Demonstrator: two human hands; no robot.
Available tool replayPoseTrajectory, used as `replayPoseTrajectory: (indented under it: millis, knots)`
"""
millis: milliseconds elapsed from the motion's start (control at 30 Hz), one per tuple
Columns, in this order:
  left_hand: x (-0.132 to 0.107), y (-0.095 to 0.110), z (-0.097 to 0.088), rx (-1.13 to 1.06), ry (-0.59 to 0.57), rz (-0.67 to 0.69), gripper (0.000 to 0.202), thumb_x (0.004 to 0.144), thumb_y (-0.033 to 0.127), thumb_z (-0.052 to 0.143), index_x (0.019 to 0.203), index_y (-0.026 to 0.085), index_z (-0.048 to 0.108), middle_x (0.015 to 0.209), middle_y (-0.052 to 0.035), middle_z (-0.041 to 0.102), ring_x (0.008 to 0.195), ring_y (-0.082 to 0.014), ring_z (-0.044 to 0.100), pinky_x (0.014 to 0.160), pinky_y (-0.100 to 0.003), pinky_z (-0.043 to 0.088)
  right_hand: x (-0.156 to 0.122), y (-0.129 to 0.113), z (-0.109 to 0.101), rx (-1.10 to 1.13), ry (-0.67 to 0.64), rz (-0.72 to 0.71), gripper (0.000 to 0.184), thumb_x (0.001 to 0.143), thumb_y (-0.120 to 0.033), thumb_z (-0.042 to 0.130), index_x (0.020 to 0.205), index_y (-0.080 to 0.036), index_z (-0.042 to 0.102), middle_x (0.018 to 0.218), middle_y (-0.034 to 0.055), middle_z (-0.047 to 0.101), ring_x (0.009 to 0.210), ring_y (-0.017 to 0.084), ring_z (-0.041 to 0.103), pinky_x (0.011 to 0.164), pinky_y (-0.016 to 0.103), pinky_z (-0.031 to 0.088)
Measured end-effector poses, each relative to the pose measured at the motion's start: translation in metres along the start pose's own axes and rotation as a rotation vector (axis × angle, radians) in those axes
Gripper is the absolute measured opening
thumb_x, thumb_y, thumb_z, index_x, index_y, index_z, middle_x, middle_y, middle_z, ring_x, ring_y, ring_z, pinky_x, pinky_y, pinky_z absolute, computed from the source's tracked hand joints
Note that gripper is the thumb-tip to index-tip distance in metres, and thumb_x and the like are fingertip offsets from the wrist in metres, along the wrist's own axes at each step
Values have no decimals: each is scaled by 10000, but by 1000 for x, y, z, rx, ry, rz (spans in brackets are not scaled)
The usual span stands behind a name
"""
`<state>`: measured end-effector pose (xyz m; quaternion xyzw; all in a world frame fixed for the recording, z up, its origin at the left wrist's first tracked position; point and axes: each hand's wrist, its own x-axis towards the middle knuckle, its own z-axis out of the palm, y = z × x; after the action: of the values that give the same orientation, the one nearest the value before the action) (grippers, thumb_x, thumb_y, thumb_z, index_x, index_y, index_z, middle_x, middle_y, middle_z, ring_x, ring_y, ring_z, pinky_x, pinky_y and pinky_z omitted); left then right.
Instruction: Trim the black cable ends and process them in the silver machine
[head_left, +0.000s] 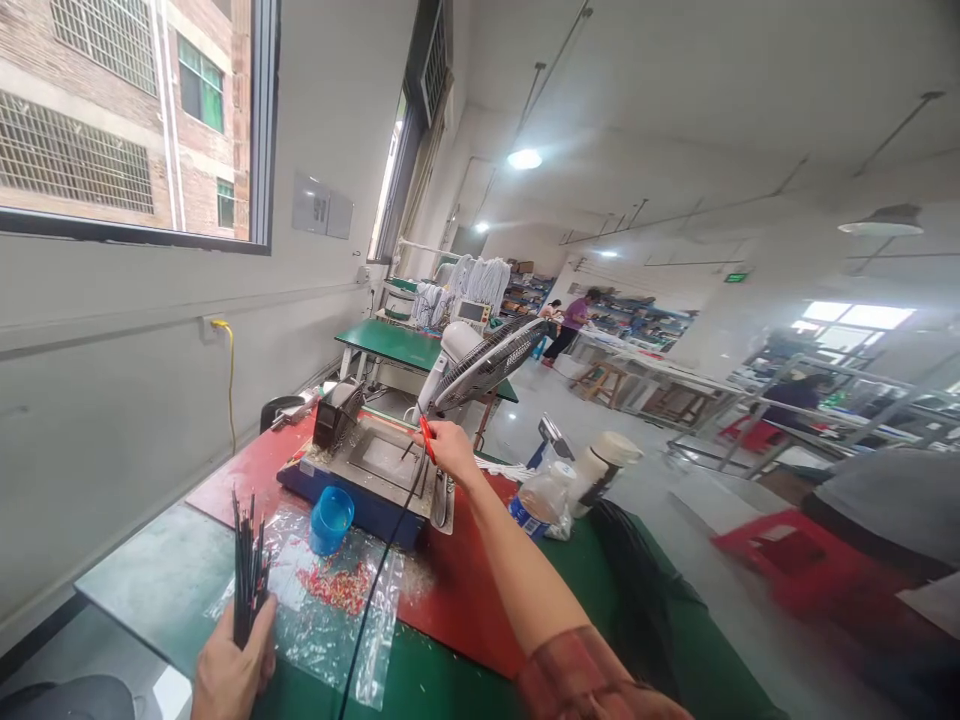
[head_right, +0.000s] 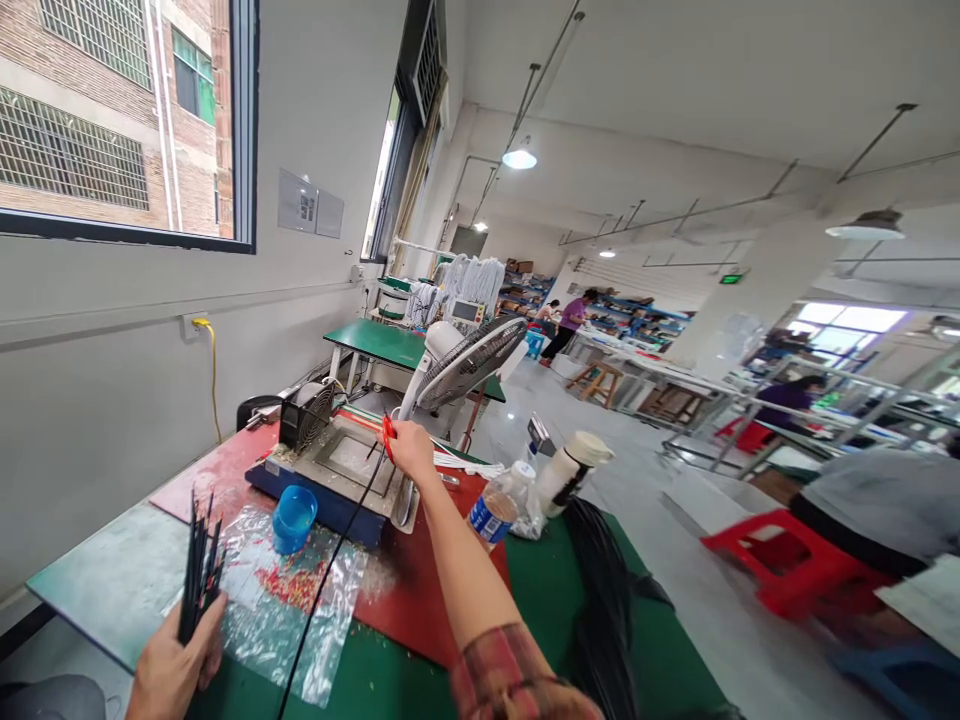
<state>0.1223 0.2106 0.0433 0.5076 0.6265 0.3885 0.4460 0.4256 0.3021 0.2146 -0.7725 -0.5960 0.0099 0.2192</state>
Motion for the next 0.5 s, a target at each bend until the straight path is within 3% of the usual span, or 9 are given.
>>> replayPoseTrajectory:
  millis: [500]
  knots:
    - [1,-2,3,-42,5,-24,475,693,673,487,804,218,562,333,77,483,340,-190,481,420,-301,405,3,-2,21,-114,-71,16,204,807,-353,559,851,-217,703,853,57,706,777,171,612,586,218,309]
